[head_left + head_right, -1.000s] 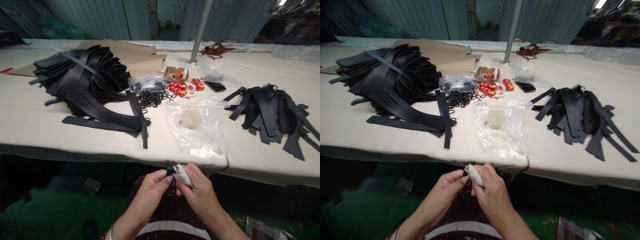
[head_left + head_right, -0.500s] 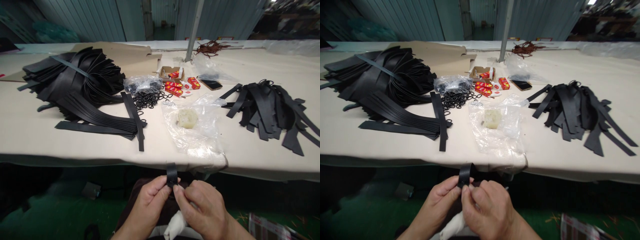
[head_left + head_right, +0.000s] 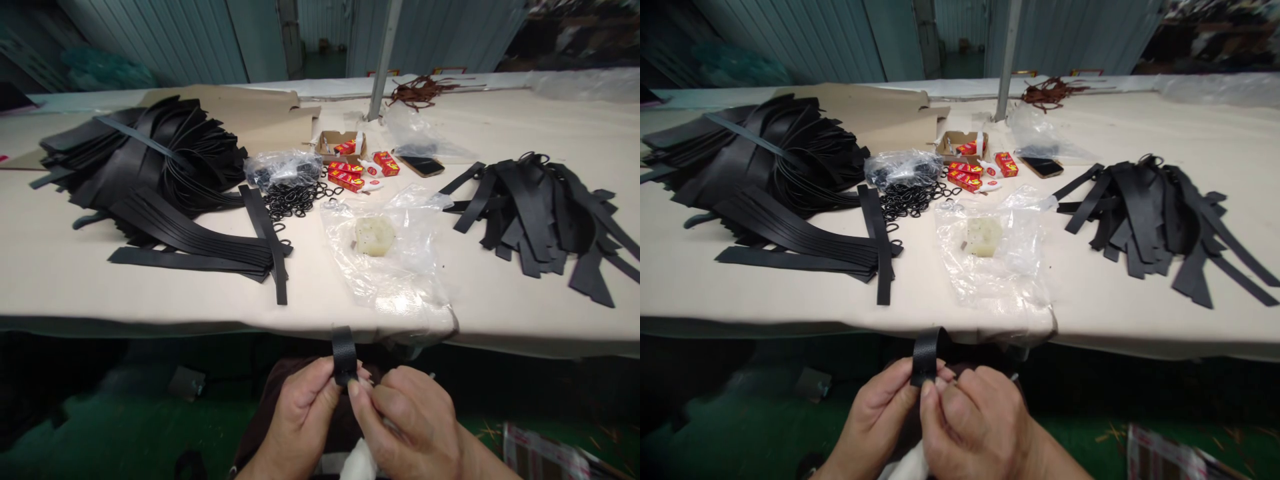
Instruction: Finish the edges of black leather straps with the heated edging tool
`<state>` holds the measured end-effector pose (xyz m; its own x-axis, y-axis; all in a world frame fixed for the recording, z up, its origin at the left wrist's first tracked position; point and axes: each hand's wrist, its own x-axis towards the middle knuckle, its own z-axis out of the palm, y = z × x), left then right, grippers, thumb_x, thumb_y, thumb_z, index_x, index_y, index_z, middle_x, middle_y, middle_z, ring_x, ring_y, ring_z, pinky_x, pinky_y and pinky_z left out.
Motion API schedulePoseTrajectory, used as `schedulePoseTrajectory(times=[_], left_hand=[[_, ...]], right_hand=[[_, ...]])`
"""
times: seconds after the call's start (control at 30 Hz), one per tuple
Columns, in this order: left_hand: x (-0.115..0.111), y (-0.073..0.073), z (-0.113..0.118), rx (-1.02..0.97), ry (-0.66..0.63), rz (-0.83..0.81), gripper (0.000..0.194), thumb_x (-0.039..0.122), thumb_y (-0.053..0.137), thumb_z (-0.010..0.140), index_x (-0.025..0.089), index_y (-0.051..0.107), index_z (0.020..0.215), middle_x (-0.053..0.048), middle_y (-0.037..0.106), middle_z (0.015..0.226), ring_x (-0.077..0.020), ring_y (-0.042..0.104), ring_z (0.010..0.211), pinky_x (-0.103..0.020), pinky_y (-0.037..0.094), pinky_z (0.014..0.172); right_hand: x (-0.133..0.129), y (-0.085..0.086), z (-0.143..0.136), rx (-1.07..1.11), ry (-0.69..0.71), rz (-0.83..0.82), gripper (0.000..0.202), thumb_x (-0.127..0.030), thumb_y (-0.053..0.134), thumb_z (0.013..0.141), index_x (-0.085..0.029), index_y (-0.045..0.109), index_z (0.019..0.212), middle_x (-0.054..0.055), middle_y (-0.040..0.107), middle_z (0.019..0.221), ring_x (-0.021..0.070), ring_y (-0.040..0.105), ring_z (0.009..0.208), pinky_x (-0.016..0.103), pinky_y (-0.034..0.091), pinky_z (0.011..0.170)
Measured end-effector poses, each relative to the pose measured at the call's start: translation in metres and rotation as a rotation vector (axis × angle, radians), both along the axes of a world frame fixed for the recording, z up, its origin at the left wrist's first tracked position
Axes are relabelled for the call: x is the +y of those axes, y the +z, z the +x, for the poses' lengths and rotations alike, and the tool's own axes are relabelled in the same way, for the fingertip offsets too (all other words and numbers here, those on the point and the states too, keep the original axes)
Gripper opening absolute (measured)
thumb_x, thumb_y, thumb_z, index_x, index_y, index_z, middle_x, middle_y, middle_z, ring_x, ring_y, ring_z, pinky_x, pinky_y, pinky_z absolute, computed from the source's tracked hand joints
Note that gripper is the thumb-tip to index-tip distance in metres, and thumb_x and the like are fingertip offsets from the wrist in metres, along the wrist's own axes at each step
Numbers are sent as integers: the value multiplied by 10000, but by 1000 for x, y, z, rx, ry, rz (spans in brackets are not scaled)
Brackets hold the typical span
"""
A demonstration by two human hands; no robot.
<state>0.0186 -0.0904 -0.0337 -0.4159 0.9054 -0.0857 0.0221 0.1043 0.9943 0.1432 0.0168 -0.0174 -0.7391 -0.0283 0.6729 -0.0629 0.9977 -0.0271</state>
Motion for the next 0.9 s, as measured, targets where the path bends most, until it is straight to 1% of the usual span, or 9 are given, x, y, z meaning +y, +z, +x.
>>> schedulePoseTrajectory(times=[0.17,0.33,0.43,0.53,0.6,0.67,0.73,0.8,0.9], left_hand=[[-4,-1,-2,231,-23,54,269,156,469,870,256,662,1029,-44,702,948,-193,635,830,-245,484,765],[-6,-7,-2,359,-25,72,311,104,442,865,257,634,1055,-48,690,974,-191,630,853,-244,489,770],[-7,-11,-2,422,-15,100,324,76,442,856,244,616,1072,-59,683,985,-193,627,875,-249,484,786],[-7,-12,-3,463,0,132,330,45,461,837,245,613,1051,-54,682,956,-183,631,867,-235,482,777],[-6,-12,-4,487,5,163,340,28,465,824,242,619,1036,-55,682,941,-187,631,870,-238,480,782],[-6,-11,-5,502,9,186,354,15,467,810,236,629,1034,-65,684,946,-201,629,889,-255,475,799],[-5,-11,-5,487,29,189,348,21,475,803,233,641,1024,-70,689,941,-210,634,881,-263,479,794],[-3,-11,-4,420,58,167,304,55,494,810,233,661,992,-69,700,917,-215,645,847,-262,489,770],[3,-11,-2,198,99,105,178,186,542,832,233,692,917,-58,718,853,-212,662,778,-254,504,733]], right_hand=[[1,-1,1,12,34,-13,146,-43,492,822,-84,626,859,57,627,688,159,561,569,296,357,429],[2,-3,0,-33,36,-32,180,-57,433,841,-80,596,916,52,610,670,163,541,541,300,354,421],[0,-5,2,-12,1,-146,200,-74,427,852,-100,541,1014,40,578,676,161,523,568,290,395,461],[-2,-2,6,107,-124,-419,215,-162,449,866,-132,486,1076,67,534,775,187,526,691,315,460,591],[-3,4,8,225,-237,-648,200,-284,431,892,-165,508,1032,85,500,845,211,521,770,342,464,659],[-3,10,7,351,-304,-929,278,-430,394,905,-194,532,957,74,484,842,199,518,722,326,463,617],[-2,16,5,433,-295,-1248,358,-515,341,907,-209,527,915,51,502,775,165,510,601,284,451,513],[1,20,3,448,-260,-1513,384,-532,303,915,-213,514,883,29,525,699,143,508,517,259,449,465],[17,21,2,442,-277,-1659,362,-513,344,916,-200,513,851,26,555,715,138,545,539,268,489,528]])
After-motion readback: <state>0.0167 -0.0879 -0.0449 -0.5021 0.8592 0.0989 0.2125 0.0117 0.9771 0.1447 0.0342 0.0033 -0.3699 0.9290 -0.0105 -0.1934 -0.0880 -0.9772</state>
